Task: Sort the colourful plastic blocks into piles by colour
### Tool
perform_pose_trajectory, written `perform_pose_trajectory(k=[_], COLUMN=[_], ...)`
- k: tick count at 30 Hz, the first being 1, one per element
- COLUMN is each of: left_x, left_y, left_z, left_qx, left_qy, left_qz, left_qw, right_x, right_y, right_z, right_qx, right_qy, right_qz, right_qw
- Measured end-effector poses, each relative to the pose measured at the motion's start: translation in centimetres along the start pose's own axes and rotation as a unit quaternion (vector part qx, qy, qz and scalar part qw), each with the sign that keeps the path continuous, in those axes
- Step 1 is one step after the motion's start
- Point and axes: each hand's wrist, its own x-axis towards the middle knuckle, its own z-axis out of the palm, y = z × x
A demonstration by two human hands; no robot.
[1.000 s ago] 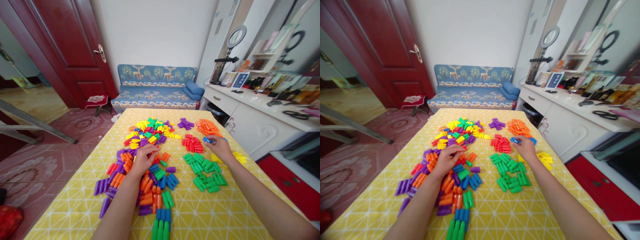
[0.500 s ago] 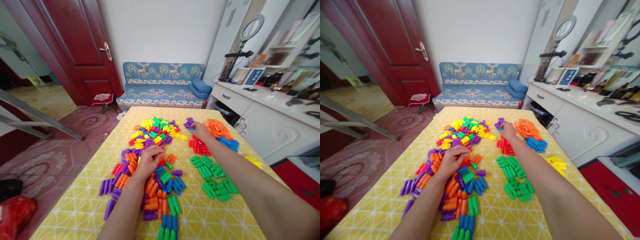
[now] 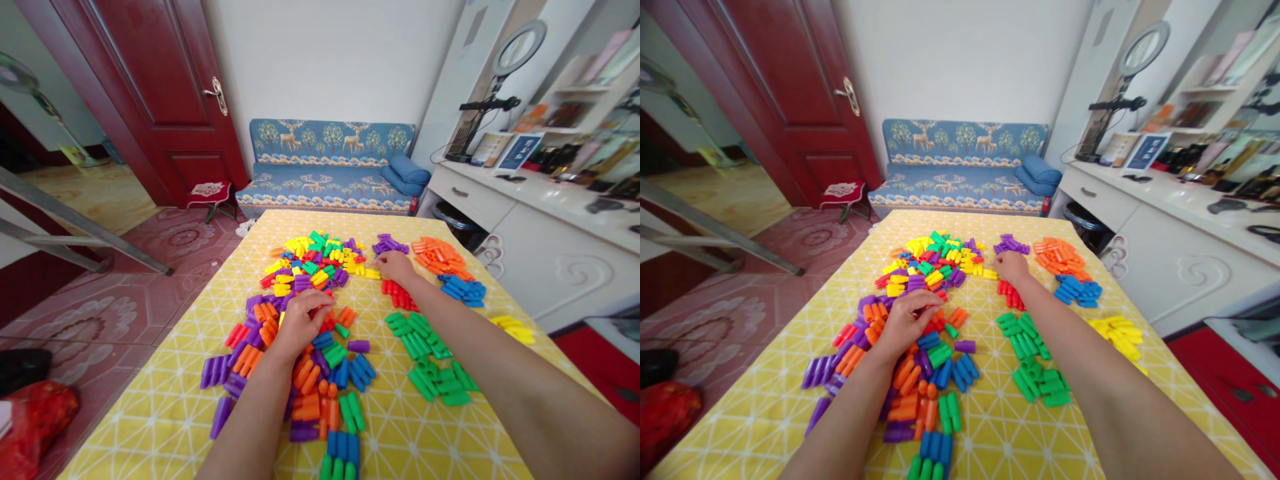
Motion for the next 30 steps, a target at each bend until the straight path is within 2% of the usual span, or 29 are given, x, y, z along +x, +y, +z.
perform_pose_trajectory(k=[6,13,18,24,27,30], left_x=[0.2,0.1,0.1,0.1,0.1,0.1], left_y=[0.3,0.2,0.2,-0.1,0.0,0.1], left_z=[-0.1,-0.1,-0.1,-0.1,-0.1,-0.1], left_qx=[-0.001,0.002,0.007,0.009,0.009,0.007], left_qy=[0.003,0.011,0.009,0.009,0.011,0.012], left_qz=[0.000,0.000,0.000,0.004,0.002,0.002], left_qw=[1.000,1.000,1.000,1.000,1.000,1.000], right_x=[-0.7,-3.4,-5.3,-7.5,-8.5,-9.7], right_y=[-0.9,-3.0,-3.7,-4.7,-4.1,-1.7], right_z=[-0.4,-1.3,-1.3,-1.1,-1.5,-2.6], right_qx=[-0.009,-0.040,-0.076,-0.076,-0.016,0.114], right_qy=[-0.001,0.009,-0.006,0.013,0.039,0.097], right_qz=[-0.014,-0.058,-0.087,-0.096,-0.082,-0.062], right_qw=[1.000,0.997,0.993,0.992,0.996,0.987])
